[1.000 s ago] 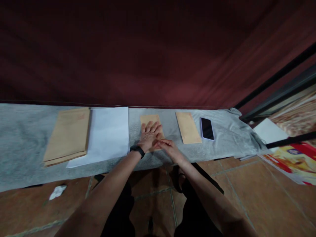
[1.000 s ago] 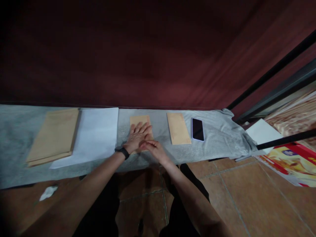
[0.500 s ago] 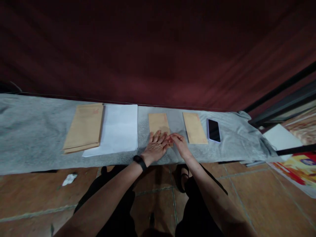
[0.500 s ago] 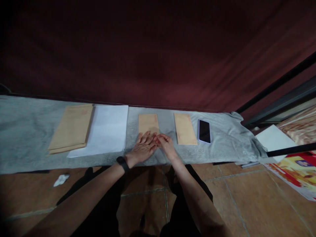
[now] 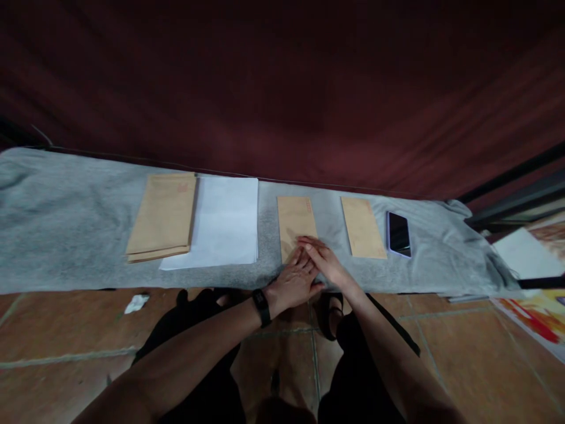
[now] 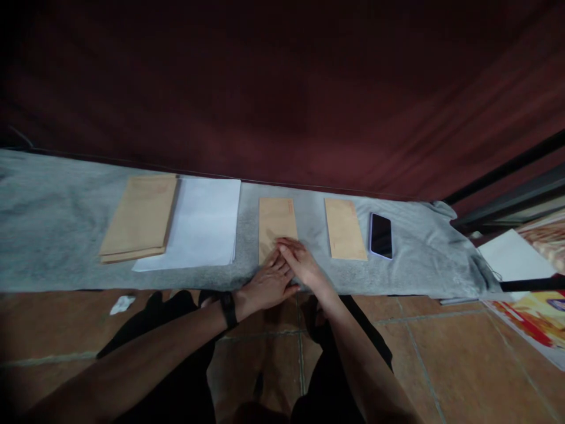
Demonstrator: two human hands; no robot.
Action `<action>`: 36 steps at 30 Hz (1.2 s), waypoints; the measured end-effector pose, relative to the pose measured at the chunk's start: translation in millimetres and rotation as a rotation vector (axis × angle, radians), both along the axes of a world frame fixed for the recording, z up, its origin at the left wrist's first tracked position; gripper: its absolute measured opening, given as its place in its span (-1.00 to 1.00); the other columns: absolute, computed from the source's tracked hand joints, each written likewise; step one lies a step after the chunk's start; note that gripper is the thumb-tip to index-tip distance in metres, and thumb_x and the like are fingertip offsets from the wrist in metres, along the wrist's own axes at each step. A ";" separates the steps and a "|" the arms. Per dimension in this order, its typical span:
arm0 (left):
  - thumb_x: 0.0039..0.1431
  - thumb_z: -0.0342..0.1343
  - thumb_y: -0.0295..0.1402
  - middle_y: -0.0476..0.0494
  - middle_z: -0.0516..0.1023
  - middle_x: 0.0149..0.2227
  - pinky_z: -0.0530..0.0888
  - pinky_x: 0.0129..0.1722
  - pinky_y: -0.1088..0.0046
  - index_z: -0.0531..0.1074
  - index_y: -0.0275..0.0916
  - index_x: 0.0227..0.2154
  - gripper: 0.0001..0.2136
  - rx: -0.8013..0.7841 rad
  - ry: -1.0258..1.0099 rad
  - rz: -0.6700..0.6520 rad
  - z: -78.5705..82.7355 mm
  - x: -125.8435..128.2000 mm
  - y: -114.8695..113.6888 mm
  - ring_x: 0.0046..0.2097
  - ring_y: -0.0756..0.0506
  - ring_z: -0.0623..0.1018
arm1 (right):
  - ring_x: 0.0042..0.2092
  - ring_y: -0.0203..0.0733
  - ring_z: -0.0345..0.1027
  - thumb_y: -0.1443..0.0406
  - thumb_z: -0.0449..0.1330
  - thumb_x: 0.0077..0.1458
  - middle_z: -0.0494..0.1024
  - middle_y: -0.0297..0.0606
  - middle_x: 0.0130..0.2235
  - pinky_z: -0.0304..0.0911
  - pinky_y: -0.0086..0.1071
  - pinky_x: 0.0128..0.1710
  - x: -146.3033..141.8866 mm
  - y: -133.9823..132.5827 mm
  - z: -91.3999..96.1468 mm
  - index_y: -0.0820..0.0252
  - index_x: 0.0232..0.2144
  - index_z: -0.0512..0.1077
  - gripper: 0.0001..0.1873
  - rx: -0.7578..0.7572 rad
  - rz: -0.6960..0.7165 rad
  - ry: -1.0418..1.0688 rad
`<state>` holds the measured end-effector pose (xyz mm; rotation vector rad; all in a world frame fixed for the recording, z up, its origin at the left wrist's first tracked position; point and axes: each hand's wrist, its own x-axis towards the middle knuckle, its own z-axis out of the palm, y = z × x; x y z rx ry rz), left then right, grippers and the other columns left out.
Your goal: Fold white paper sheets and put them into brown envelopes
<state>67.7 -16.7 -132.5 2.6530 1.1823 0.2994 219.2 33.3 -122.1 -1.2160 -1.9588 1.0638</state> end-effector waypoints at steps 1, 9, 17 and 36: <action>0.40 -0.09 0.01 -0.38 0.26 0.39 -0.08 0.45 -0.02 0.24 -0.31 0.33 -0.38 -0.010 -0.009 0.009 0.2 0.3 -1.2 0.45 -0.26 0.14 | 0.33 -0.08 0.26 -0.08 -0.11 0.41 0.48 -0.19 0.25 0.06 -0.02 0.40 -0.2 -0.1 1.1 0.06 0.13 0.51 -0.41 0.033 0.042 -0.048; 0.29 0.11 -0.02 -0.41 0.40 0.30 0.13 0.41 0.17 0.37 -0.39 0.24 -0.38 -0.094 -0.116 0.027 -4.2 2.9 -6.8 0.38 -0.25 0.31 | 0.45 -0.09 0.00 -0.02 -0.17 0.46 0.24 -0.29 0.41 -0.13 0.06 0.45 -1.6 -2.8 5.8 -0.03 0.31 0.33 -0.44 0.166 0.202 -0.369; 0.20 0.20 -0.04 -0.41 0.50 0.21 0.28 0.34 0.14 0.44 -0.36 0.18 -0.40 -0.120 -0.170 0.086 -9.0 7.2 -9.2 0.30 -0.30 0.41 | 0.48 -0.08 -0.08 -0.01 -0.18 0.46 0.15 -0.37 0.44 -0.22 0.06 0.47 -6.6 -1.6 5.8 -0.09 0.36 0.23 -0.45 0.189 0.255 -0.501; 0.38 -0.06 -0.05 -0.50 0.32 0.34 0.02 0.42 0.02 0.25 -0.49 0.29 -0.36 -0.075 0.008 -0.068 -2.0 -0.5 -5.5 0.40 -0.33 0.26 | 0.51 -0.03 -0.30 0.02 -0.26 0.47 -0.11 -0.42 0.51 -0.35 0.06 0.46 -46.3 72.0 -3.8 -0.14 0.44 0.03 -0.42 0.214 0.179 -0.791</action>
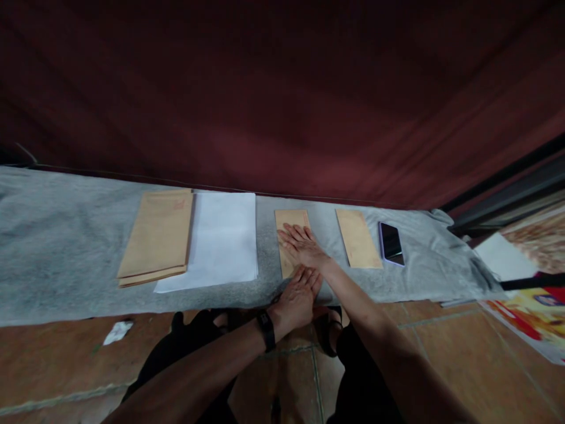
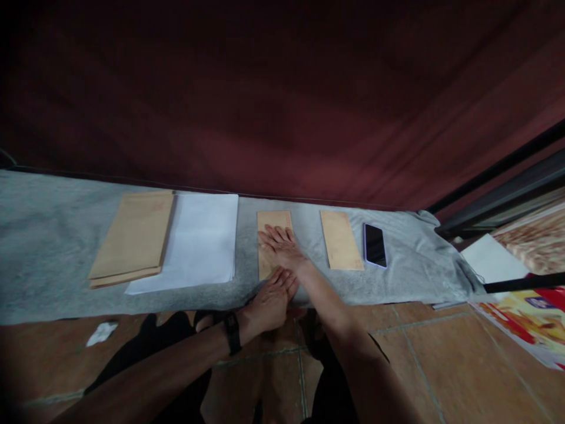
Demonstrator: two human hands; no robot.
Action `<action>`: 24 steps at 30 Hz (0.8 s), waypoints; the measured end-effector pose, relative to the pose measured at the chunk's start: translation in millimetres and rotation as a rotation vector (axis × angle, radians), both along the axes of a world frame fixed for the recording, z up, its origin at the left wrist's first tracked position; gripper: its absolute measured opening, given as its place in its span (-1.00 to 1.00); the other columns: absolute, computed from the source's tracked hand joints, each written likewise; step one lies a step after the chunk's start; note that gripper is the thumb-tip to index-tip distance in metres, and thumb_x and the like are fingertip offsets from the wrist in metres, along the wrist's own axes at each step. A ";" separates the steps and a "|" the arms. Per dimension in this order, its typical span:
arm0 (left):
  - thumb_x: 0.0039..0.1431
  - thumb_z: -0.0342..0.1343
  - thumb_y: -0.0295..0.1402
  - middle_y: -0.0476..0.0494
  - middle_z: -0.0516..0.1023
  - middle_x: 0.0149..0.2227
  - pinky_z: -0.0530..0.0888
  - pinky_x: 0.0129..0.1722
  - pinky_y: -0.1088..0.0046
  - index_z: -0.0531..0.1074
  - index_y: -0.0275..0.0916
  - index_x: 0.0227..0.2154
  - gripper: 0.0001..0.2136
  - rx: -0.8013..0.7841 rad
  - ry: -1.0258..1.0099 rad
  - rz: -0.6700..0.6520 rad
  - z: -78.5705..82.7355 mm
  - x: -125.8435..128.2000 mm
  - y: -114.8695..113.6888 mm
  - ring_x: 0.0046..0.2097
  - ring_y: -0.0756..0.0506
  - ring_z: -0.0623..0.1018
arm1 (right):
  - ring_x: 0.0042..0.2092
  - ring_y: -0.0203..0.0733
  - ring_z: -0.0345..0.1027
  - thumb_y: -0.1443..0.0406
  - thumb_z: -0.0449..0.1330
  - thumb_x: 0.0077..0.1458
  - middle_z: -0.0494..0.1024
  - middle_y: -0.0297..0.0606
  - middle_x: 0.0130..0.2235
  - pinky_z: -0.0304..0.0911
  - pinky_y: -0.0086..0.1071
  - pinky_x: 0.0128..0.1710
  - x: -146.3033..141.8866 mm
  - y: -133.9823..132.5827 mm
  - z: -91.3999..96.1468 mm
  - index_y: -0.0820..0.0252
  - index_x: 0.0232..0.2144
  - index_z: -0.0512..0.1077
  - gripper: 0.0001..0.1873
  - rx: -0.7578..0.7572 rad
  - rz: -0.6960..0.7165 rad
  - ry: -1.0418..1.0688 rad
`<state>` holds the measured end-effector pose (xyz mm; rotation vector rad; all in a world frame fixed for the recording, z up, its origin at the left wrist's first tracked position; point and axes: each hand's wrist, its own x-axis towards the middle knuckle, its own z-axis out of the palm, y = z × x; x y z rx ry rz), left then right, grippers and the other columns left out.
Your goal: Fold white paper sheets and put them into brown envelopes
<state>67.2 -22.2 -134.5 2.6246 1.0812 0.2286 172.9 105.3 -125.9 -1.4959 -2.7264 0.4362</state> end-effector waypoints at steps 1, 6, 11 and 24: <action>0.38 -0.07 -0.06 -0.50 0.30 0.35 0.02 0.43 0.02 0.25 -0.49 0.30 -0.38 0.012 0.001 -0.016 -0.8 -1.0 0.7 0.41 -0.33 0.24 | 0.51 -0.03 -0.29 0.03 -0.25 0.47 -0.10 -0.41 0.51 -0.34 0.06 0.46 -2.0 3.9 -1.6 -0.13 0.44 0.04 -0.42 0.023 -0.014 -0.004; 0.39 -0.08 -0.04 -0.50 0.24 0.38 -0.02 0.44 0.04 0.25 -0.47 0.29 -0.38 0.097 -0.056 -0.021 -17.6 -1.3 4.7 0.43 -0.32 0.19 | 0.50 0.01 -0.21 0.06 -0.23 0.47 -0.08 -0.35 0.51 -0.29 0.07 0.45 -8.0 16.6 -7.8 -0.07 0.44 0.06 -0.43 0.114 -0.052 0.003; 0.36 -0.10 0.11 -0.47 0.23 0.39 0.04 0.44 -0.01 0.16 -0.42 0.33 -0.27 0.146 -0.109 -0.041 -43.7 2.3 9.4 0.45 -0.31 0.15 | 0.48 -0.02 -0.13 0.09 -0.23 0.48 0.00 -0.28 0.49 -0.23 0.05 0.45 -11.1 27.5 -11.6 -0.01 0.44 0.06 -0.43 0.189 -0.116 0.027; 0.39 -0.09 0.01 -0.39 0.12 0.45 0.02 0.44 0.11 0.07 -0.37 0.39 -0.32 0.055 -0.090 -0.006 -16.0 -6.4 9.0 0.48 -0.23 0.08 | 0.51 -0.07 -0.23 0.04 -0.31 0.47 -0.08 -0.09 0.50 -0.30 -0.11 0.48 9.4 41.6 -19.1 0.30 0.46 -0.03 -0.30 0.141 -0.096 0.032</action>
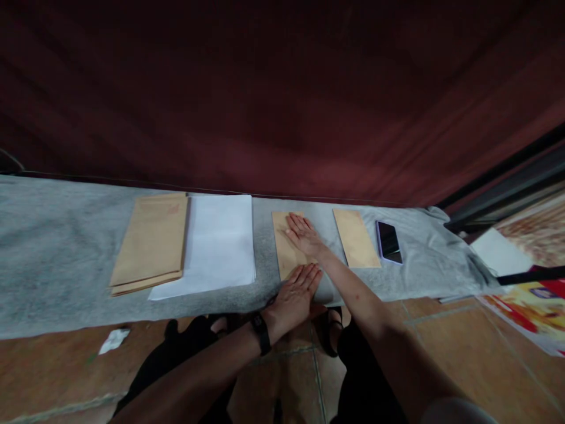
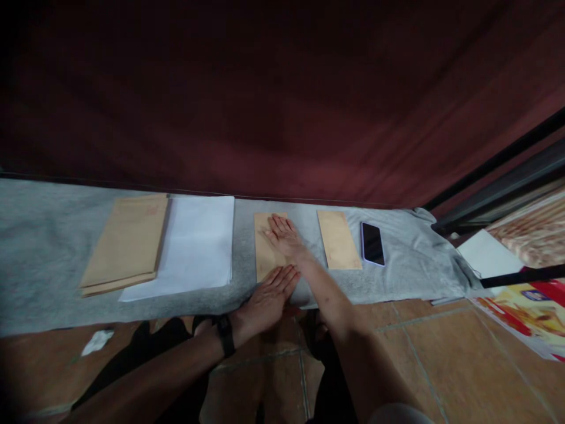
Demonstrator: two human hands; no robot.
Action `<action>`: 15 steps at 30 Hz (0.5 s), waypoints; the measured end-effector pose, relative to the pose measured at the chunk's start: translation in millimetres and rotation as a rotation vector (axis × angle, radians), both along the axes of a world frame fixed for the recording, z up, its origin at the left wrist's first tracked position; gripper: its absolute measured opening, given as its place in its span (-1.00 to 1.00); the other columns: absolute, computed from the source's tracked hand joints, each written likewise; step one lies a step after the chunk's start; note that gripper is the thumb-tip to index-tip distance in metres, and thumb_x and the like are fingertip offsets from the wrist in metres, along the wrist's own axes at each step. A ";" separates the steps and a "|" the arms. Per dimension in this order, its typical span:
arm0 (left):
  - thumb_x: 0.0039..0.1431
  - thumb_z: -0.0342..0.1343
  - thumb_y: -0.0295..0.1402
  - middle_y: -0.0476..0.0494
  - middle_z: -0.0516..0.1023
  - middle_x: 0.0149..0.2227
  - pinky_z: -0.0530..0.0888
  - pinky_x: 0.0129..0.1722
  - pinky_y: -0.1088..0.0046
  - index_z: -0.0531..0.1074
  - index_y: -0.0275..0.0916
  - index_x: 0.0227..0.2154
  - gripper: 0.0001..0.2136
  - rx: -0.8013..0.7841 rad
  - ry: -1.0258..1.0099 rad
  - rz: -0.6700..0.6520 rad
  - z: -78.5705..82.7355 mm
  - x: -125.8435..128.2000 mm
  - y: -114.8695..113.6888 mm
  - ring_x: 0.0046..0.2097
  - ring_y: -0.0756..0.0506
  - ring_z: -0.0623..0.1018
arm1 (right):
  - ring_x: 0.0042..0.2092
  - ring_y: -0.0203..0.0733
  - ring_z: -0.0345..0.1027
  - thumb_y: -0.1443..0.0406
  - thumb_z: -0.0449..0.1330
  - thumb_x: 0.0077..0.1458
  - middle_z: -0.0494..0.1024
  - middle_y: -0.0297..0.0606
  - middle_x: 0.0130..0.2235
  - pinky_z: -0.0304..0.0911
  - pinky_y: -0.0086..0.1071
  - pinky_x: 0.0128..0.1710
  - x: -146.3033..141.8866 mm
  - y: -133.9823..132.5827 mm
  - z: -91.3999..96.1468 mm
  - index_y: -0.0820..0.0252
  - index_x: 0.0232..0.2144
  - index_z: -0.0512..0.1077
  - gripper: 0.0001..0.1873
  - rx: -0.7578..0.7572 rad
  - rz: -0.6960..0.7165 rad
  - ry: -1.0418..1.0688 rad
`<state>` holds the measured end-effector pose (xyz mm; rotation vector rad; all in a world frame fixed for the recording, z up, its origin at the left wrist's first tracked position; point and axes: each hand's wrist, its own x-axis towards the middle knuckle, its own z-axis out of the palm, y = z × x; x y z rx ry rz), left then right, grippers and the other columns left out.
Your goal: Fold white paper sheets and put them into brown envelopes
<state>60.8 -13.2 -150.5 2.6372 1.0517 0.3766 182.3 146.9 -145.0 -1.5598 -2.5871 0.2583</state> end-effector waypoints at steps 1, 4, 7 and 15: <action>0.37 -0.07 0.02 -0.39 0.10 0.45 0.01 0.45 0.11 0.07 -0.37 0.39 -0.30 -0.004 0.000 0.017 2.6 -0.7 -1.1 0.48 -0.23 0.08 | 0.51 -0.11 -0.24 0.01 -0.34 0.46 -0.07 -0.10 0.50 -0.31 -0.13 0.48 5.0 -2.5 -1.1 0.30 0.46 -0.04 -0.28 -0.015 0.033 0.010; 0.34 -0.04 0.06 -0.37 0.10 0.45 0.02 0.45 0.12 0.07 -0.37 0.39 -0.26 0.002 -0.002 0.059 7.9 -4.3 -4.3 0.48 -0.24 0.09 | 0.51 -0.18 -0.29 -0.06 -0.40 0.43 -0.09 -0.13 0.50 -0.32 -0.14 0.49 20.0 -12.5 -2.1 0.26 0.47 -0.10 -0.23 -0.067 0.125 0.032; 0.37 -0.09 0.06 -0.35 0.15 0.44 0.06 0.44 0.11 0.10 -0.36 0.39 -0.29 0.021 0.017 0.065 9.0 -9.5 -5.2 0.46 -0.25 0.13 | 0.52 -0.21 -0.36 -0.07 -0.39 0.43 -0.15 -0.15 0.51 -0.34 -0.14 0.49 31.6 -25.4 0.3 0.24 0.48 -0.16 -0.22 -0.124 0.170 0.036; 0.43 -0.16 -0.14 -0.45 0.16 0.42 0.15 0.42 0.10 0.12 -0.48 0.37 -0.39 0.126 0.059 0.250 -1.5 -27.0 -3.4 0.46 -0.27 0.13 | 0.51 -0.22 -0.32 0.04 -0.29 0.47 -0.13 -0.16 0.51 -0.29 -0.12 0.50 48.6 -70.1 7.2 0.22 0.48 -0.16 -0.32 -0.147 0.203 0.056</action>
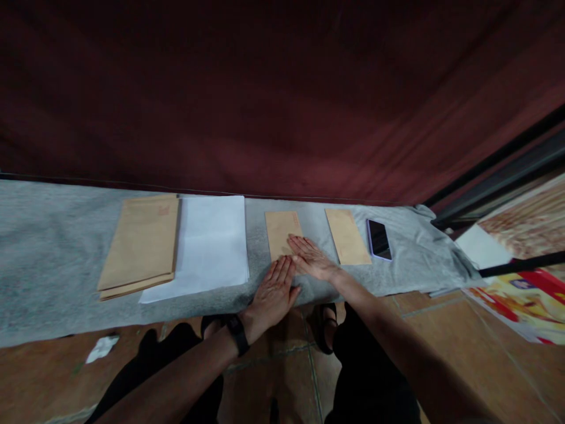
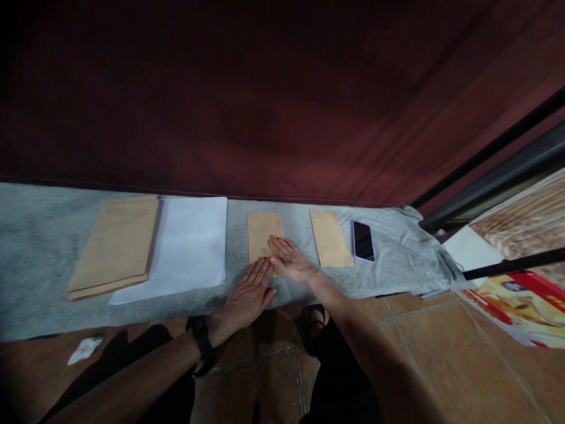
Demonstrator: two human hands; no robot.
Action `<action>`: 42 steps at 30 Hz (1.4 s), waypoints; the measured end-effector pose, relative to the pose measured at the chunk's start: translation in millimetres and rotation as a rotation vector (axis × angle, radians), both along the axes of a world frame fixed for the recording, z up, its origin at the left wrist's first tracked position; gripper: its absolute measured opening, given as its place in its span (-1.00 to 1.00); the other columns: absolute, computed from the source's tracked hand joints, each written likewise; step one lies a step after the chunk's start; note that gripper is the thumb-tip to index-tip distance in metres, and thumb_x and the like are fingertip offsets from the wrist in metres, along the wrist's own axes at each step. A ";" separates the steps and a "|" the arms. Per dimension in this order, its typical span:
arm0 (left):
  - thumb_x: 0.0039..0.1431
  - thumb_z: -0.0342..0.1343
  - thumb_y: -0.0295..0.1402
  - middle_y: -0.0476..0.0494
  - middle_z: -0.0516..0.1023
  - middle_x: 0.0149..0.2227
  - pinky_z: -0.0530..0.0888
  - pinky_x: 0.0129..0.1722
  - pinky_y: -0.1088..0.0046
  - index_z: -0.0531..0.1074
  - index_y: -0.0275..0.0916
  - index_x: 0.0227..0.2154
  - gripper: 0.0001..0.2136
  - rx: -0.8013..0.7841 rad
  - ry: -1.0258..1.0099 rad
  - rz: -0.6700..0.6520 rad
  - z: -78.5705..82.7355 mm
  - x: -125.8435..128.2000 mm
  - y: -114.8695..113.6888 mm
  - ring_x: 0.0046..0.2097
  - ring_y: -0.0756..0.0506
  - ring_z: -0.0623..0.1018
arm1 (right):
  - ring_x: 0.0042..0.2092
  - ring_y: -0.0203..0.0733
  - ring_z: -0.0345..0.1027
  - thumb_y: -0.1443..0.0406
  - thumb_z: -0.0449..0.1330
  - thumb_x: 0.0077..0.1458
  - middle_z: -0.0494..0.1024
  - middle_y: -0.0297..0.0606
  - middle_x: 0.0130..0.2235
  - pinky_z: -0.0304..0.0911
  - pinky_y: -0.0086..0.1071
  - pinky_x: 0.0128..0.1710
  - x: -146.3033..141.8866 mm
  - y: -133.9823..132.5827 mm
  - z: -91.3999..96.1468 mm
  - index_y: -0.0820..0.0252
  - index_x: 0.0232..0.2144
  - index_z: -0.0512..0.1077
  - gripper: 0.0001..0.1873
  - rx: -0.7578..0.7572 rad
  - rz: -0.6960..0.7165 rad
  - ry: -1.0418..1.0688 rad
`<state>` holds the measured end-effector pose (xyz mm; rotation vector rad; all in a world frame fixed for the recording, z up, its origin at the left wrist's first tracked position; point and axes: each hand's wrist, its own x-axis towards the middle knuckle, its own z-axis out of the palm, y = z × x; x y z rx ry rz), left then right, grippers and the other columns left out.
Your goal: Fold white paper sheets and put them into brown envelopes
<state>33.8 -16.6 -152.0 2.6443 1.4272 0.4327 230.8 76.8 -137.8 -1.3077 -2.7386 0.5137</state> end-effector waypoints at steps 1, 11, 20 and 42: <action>0.43 -0.17 -0.17 -0.44 0.16 0.42 0.15 0.42 0.10 0.11 -0.47 0.37 -0.41 0.018 -0.008 0.015 -1.6 -1.8 0.6 0.46 -0.27 0.12 | 0.51 -0.22 -0.32 0.05 -0.27 0.47 -0.13 -0.16 0.51 -0.28 -0.11 0.50 1.9 -6.4 0.4 0.21 0.48 -0.15 -0.33 0.006 -0.001 0.006; 0.38 -0.23 -0.33 -0.41 0.13 0.43 0.13 0.43 0.10 0.14 -0.50 0.36 -0.44 -0.003 0.033 0.084 3.2 -4.1 17.7 0.48 -0.25 0.08 | 0.50 -0.09 -0.20 0.07 -0.05 0.44 -0.05 -0.04 0.49 -0.13 0.00 0.47 14.6 -65.3 -2.4 0.24 0.48 -0.15 -0.27 0.108 0.075 0.031; 0.41 -0.27 -0.33 -0.28 0.11 0.46 0.02 0.45 0.10 0.13 -0.41 0.39 -0.45 -0.032 0.067 0.085 8.0 3.9 70.7 0.48 -0.23 0.07 | 0.48 0.00 -0.12 0.03 0.08 0.38 0.07 0.01 0.46 -0.09 0.06 0.46 13.1 -87.5 -1.8 0.24 0.46 -0.04 -0.22 0.126 0.082 0.045; 0.44 -0.26 -0.24 -0.04 0.25 0.41 -0.03 0.45 0.01 0.26 -0.12 0.35 -0.51 -0.023 -0.035 0.076 6.3 31.9 83.2 0.46 -0.22 0.13 | 0.17 -0.01 0.40 0.27 -0.04 0.36 0.53 -0.03 0.09 0.33 -0.09 0.23 19.9 -60.2 -2.0 0.18 0.19 0.42 -0.55 0.162 -0.542 0.346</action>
